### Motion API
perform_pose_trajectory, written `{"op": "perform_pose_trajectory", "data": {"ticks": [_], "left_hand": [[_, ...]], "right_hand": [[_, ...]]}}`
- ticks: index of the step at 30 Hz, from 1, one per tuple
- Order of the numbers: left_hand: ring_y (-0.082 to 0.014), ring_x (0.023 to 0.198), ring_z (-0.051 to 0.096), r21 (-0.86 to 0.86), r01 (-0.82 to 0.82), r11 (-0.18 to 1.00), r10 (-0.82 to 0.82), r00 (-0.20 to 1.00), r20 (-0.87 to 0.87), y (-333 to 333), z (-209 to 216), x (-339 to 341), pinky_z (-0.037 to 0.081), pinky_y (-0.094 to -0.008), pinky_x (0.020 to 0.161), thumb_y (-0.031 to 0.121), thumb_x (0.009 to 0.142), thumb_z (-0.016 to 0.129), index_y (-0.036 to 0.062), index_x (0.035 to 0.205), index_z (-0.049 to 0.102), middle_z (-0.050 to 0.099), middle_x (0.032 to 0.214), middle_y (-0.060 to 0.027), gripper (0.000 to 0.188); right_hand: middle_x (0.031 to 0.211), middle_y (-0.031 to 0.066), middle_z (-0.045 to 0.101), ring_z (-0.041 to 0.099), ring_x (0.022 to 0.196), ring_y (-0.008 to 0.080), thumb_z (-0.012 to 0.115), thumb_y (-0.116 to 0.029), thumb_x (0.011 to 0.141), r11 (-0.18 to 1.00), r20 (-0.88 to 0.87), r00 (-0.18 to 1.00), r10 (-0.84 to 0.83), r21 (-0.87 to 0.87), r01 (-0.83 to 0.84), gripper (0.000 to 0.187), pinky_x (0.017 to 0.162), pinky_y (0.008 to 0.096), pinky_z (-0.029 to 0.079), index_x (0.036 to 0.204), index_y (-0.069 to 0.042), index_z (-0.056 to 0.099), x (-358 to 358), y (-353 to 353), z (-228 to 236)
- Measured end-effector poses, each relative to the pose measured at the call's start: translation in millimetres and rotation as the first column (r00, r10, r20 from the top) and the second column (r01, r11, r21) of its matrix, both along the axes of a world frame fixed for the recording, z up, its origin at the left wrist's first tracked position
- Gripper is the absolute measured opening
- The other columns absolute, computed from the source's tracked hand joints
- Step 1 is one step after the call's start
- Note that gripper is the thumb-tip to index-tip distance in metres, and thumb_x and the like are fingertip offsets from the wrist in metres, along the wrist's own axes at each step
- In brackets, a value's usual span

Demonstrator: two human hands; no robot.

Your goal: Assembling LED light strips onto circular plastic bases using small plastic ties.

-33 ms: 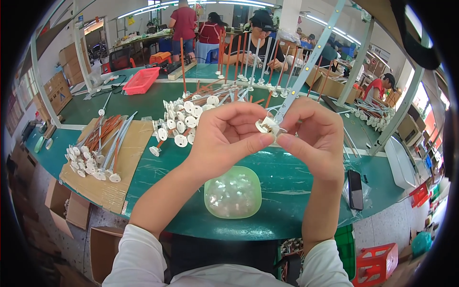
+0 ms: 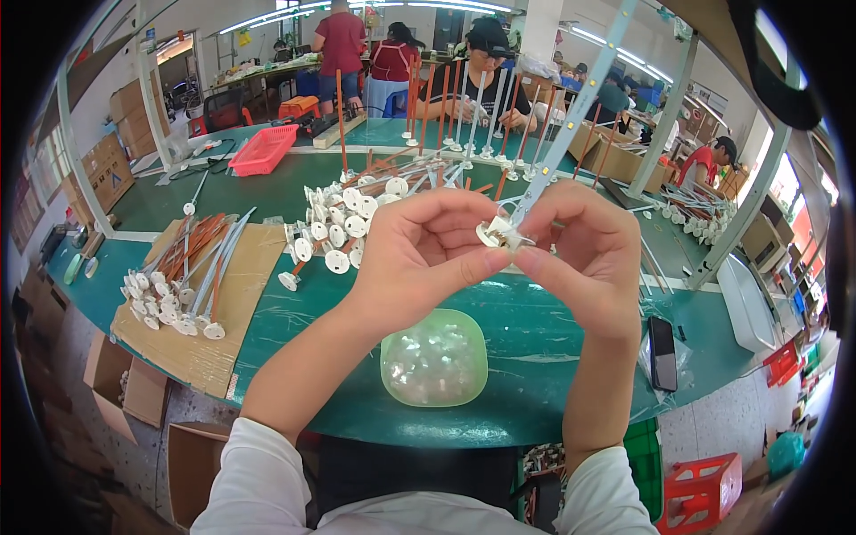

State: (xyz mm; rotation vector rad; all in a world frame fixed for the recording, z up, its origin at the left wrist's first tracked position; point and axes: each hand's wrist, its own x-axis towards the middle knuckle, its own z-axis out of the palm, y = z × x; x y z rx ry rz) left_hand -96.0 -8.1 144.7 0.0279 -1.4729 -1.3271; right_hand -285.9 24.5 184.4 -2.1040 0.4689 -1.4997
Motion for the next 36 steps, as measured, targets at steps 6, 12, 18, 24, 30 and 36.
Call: {"op": "perform_pose_trajectory", "data": {"ticks": [6,12,18,24,30,36], "left_hand": [[-0.0148,0.092,0.067,-0.077,-0.116,0.99,0.118,0.993,0.024,-1.7,-2.7,-1.8,0.056,-0.0268,0.079,-0.008,0.083,0.071,-0.0045,0.116,0.058,0.068,0.105,-0.0126,0.036],[-0.0147,0.092,0.067,0.014,-0.12,0.993,0.12,0.993,-0.009,0.5,-2.6,-3.7,0.056,-0.0268,0.079,-0.008,0.082,0.072,-0.0034,0.115,0.058,0.068,0.103,-0.0116,0.036],[-0.0142,0.098,0.066,0.066,-0.061,0.996,0.066,0.995,-0.079,-8.5,-4.8,-3.6,0.055,-0.0279,0.084,-0.002,0.087,0.07,-0.0003,0.112,0.059,0.068,0.103,-0.0099,0.028],[-0.0143,0.097,0.066,0.127,0.048,0.991,-0.047,0.999,-0.017,-10.5,-2.4,1.1,0.056,-0.0323,0.089,0.008,0.091,0.067,0.0017,0.11,0.06,0.068,0.102,-0.0091,0.021],[-0.0166,0.095,0.068,0.28,0.16,0.947,-0.147,0.987,-0.066,-12.9,-4.5,5.9,0.057,-0.0336,0.089,0.006,0.092,0.066,0.002,0.108,0.059,0.068,0.101,-0.0087,0.017],[-0.0212,0.098,0.068,0.414,0.113,0.903,-0.108,0.993,-0.038,-11.1,-28.9,19.9,0.056,-0.0323,0.09,0.004,0.091,0.066,-0.0012,0.114,0.056,0.069,0.105,-0.0127,0.025]], "right_hand": [[0.086,0.0024,0.061,0.05,0.071,0.0073,0.075,0.003,0.075,0.996,-0.007,0.996,-0.093,-0.015,0.093,0.024,0.063,0.0229,0.04,0.097,-0.001,0.068,-0.4,-1.3,-4.3],[0.09,0.0057,0.064,0.057,0.076,0.009,0.071,0.006,0.079,0.996,0.006,0.997,-0.079,-0.045,0.079,0.018,0.066,0.0224,0.047,0.097,0.002,0.068,1.9,-2.6,-5.9],[0.091,0.0061,0.064,0.063,0.083,0.0103,0.069,0.004,0.084,0.99,0.057,0.99,-0.127,0.072,0.123,0.013,0.071,0.0223,0.051,0.097,0.003,0.068,4.6,-3.4,-4.1],[0.081,0.0054,0.068,0.062,0.067,0.008,0.069,-0.001,0.087,0.961,0.113,0.974,-0.195,0.219,0.168,0.009,0.06,0.0211,0.05,0.095,0.003,0.069,8.6,2.5,-3.4],[0.071,0.0037,0.065,0.06,0.058,0.0075,0.066,-0.005,0.089,0.915,0.184,0.948,-0.261,0.36,0.182,0.011,0.048,0.0196,0.04,0.093,0.004,0.069,18.7,-4.9,-13.4],[0.092,0.0097,0.068,0.066,0.068,0.0154,0.078,-0.003,0.074,0.587,-0.029,0.8,-0.599,-0.695,0.414,0.027,0.053,0.0241,0.049,0.1,0.0,0.068,8.9,-19.3,-51.3]]}}
